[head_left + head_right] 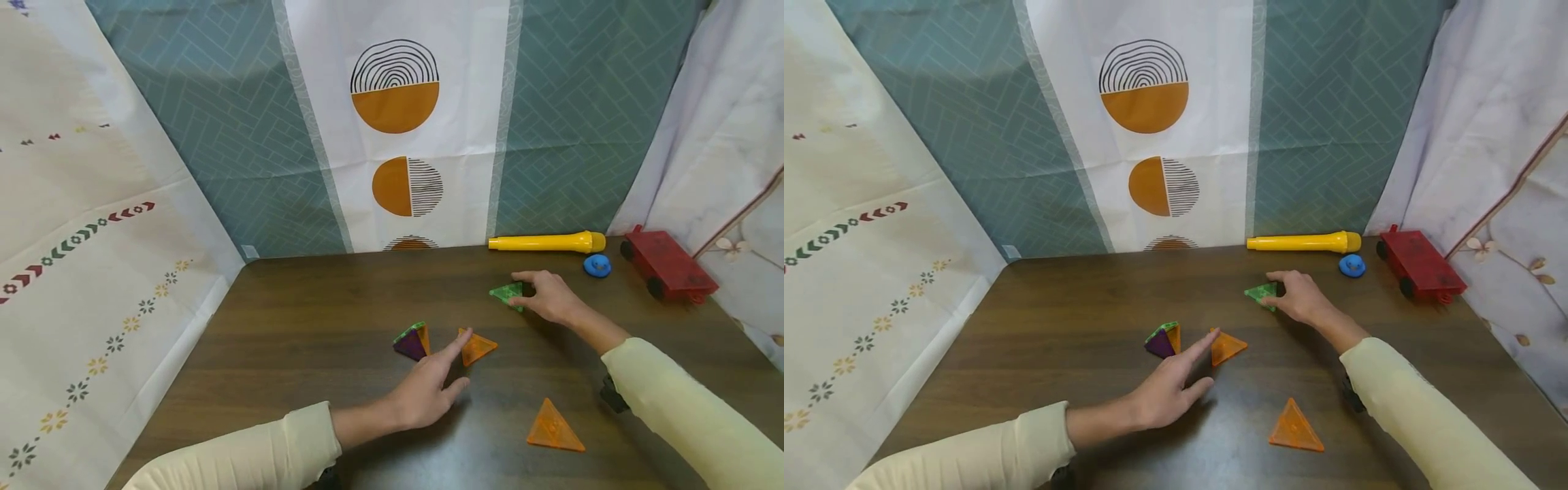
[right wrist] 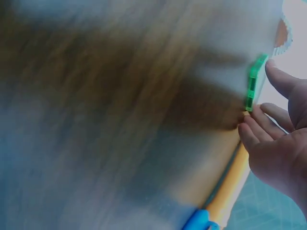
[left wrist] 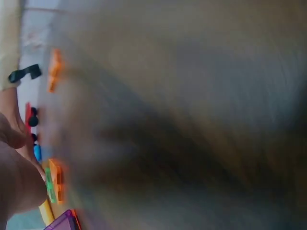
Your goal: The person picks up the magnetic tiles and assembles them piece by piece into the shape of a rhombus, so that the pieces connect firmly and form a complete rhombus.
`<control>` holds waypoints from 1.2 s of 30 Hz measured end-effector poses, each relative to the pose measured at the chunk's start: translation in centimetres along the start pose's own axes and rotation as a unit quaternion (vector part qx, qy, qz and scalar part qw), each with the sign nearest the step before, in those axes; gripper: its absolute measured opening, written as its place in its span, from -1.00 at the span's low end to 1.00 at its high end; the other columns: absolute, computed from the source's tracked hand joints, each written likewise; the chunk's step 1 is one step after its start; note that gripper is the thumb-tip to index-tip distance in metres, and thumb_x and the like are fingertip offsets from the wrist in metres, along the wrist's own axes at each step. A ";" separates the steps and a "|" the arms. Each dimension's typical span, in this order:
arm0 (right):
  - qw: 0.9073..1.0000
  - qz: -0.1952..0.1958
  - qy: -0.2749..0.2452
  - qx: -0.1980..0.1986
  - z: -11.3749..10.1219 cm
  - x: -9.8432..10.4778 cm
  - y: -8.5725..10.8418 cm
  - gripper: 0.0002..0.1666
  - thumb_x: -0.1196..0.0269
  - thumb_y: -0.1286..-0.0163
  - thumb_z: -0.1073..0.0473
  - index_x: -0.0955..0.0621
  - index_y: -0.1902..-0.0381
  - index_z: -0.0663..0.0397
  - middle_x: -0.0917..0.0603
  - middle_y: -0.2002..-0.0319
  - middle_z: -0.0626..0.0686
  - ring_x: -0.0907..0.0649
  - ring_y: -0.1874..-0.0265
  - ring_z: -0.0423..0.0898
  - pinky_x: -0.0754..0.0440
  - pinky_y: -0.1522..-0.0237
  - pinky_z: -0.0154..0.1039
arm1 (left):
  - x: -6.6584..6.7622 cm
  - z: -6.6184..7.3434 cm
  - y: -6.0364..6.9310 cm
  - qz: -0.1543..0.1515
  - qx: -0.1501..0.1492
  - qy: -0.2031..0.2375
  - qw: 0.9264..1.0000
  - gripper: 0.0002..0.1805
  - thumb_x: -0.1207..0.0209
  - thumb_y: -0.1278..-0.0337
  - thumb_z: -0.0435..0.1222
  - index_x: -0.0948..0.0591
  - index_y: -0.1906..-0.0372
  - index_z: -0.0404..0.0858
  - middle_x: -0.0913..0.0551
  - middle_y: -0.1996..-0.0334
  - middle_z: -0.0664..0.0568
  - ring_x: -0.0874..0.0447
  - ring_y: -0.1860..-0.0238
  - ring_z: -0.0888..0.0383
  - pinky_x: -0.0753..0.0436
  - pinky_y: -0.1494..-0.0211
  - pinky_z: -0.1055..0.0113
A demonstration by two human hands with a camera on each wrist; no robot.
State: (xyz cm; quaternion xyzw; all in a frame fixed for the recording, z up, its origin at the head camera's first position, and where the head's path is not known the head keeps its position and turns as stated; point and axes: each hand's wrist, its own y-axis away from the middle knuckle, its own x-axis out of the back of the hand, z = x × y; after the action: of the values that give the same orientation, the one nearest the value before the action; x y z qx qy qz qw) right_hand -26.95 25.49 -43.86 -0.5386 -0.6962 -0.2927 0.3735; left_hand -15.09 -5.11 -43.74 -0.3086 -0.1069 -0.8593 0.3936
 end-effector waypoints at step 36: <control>0.993 0.086 -0.073 0.024 -0.8 -1.7 1.1 -0.36 -0.43 -0.41 0.38 -0.48 -0.36 0.49 -0.68 0.03 0.38 -0.71 0.14 0.19 -0.71 0.03 0.15 | -2.0 -2.6 0.5 -0.028 -0.044 -0.189 0.981 0.01 -0.33 -0.46 0.01 -0.05 -0.72 -0.30 -0.09 -0.67 -0.18 -0.08 -0.66 0.03 -0.23 -0.62 0.05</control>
State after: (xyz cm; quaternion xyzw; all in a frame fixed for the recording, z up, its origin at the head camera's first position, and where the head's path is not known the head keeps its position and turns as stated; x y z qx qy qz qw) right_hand -25.53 24.22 -44.81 -0.6073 -0.6798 -0.2023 0.3581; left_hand -14.91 -5.31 -46.99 -0.4792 -0.1501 -0.8000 0.3284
